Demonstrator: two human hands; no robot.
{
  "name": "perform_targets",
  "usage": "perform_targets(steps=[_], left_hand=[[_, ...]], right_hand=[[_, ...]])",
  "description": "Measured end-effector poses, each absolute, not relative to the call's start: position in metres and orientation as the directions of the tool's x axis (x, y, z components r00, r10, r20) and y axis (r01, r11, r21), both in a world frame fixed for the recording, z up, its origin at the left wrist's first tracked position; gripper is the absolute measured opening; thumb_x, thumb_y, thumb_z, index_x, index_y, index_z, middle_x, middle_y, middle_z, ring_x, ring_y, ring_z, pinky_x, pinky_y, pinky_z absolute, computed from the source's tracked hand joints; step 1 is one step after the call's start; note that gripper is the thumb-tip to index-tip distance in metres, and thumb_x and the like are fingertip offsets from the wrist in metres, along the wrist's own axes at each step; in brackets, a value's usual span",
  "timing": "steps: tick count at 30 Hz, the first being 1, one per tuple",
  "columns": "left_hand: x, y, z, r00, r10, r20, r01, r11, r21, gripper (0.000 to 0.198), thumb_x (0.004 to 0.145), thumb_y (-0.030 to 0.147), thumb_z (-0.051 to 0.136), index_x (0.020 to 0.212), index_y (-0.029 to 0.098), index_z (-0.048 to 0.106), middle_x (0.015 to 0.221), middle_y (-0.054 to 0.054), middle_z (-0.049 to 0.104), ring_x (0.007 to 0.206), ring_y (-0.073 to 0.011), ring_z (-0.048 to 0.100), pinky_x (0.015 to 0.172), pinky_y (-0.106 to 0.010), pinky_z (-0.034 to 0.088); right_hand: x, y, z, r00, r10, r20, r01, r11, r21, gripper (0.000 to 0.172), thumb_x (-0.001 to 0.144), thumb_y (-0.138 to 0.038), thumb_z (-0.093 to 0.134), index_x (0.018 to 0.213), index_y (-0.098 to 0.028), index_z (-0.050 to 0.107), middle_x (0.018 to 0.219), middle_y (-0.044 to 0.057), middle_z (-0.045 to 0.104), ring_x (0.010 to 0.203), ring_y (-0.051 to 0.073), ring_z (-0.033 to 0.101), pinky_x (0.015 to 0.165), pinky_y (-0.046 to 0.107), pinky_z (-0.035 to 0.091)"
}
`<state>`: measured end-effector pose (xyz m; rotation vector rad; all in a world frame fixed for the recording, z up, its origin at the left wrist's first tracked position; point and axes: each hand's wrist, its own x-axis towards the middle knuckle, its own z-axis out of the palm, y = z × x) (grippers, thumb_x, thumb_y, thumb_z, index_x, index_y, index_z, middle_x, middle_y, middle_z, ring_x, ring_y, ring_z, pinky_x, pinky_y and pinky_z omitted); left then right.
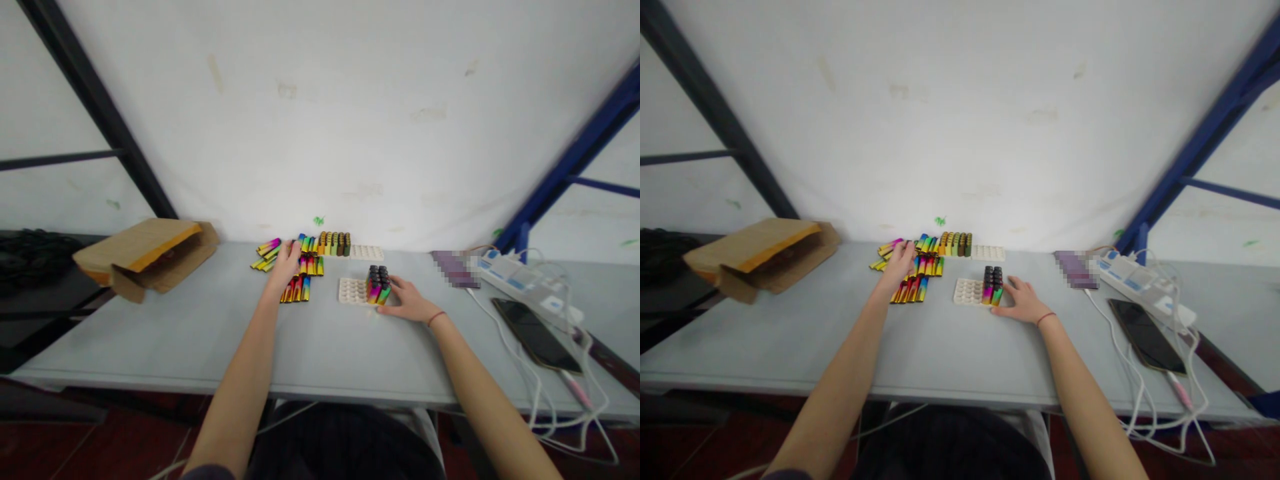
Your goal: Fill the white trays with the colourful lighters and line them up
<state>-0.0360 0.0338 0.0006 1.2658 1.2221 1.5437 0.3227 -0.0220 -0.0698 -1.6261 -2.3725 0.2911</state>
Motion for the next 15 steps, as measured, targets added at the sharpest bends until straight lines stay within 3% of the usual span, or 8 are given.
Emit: perform_targets(steps=[4,8,12,15], left_hand=[[-0.020,0.026,0.005,-0.150,0.970,0.193,-0.154,-0.216,0.964,0.045,0.099,0.063,0.055,0.083,0.021,0.048,0.062,0.006,0.049,0.046,-0.0070,0.042,0.046,-0.019,0.035],[-0.009,0.020,0.013,-0.045,0.999,0.011,-0.399,-0.028,0.916,0.060,0.096,0.077,0.040,0.072,0.022,0.045,0.047,0.009,0.033,0.036,-0.0068,0.028,0.039,-0.019,0.026],[-0.001,0.016,0.014,0.027,0.996,-0.081,-0.467,0.084,0.880,0.068,0.092,0.083,0.036,0.060,0.023,0.037,0.040,0.009,0.027,0.032,-0.0062,0.025,0.036,-0.019,0.022],[0.005,0.014,0.012,0.022,0.993,-0.113,-0.467,0.110,0.877,0.065,0.093,0.076,0.041,0.057,0.023,0.034,0.038,0.009,0.023,0.031,-0.0054,0.019,0.035,-0.019,0.017]], right_hand=[[0.322,-0.022,-0.069,-0.335,0.938,0.086,0.890,0.346,-0.297,0.099,0.078,-0.083,0.067,0.149,-0.015,0.058,0.161,0.025,0.045,0.149,0.044,0.044,0.123,0.060,0.034],[0.320,-0.023,-0.068,-0.337,0.938,0.076,0.893,0.344,-0.290,0.100,0.079,-0.084,0.066,0.150,-0.014,0.057,0.161,0.026,0.045,0.149,0.044,0.044,0.124,0.059,0.034],[0.319,-0.024,-0.066,-0.336,0.939,0.074,0.894,0.343,-0.289,0.101,0.079,-0.083,0.066,0.149,-0.010,0.057,0.161,0.028,0.044,0.148,0.045,0.044,0.124,0.059,0.034],[0.319,-0.023,-0.066,-0.339,0.938,0.071,0.894,0.345,-0.286,0.101,0.079,-0.083,0.066,0.149,-0.010,0.057,0.161,0.029,0.044,0.148,0.044,0.044,0.124,0.059,0.035]])
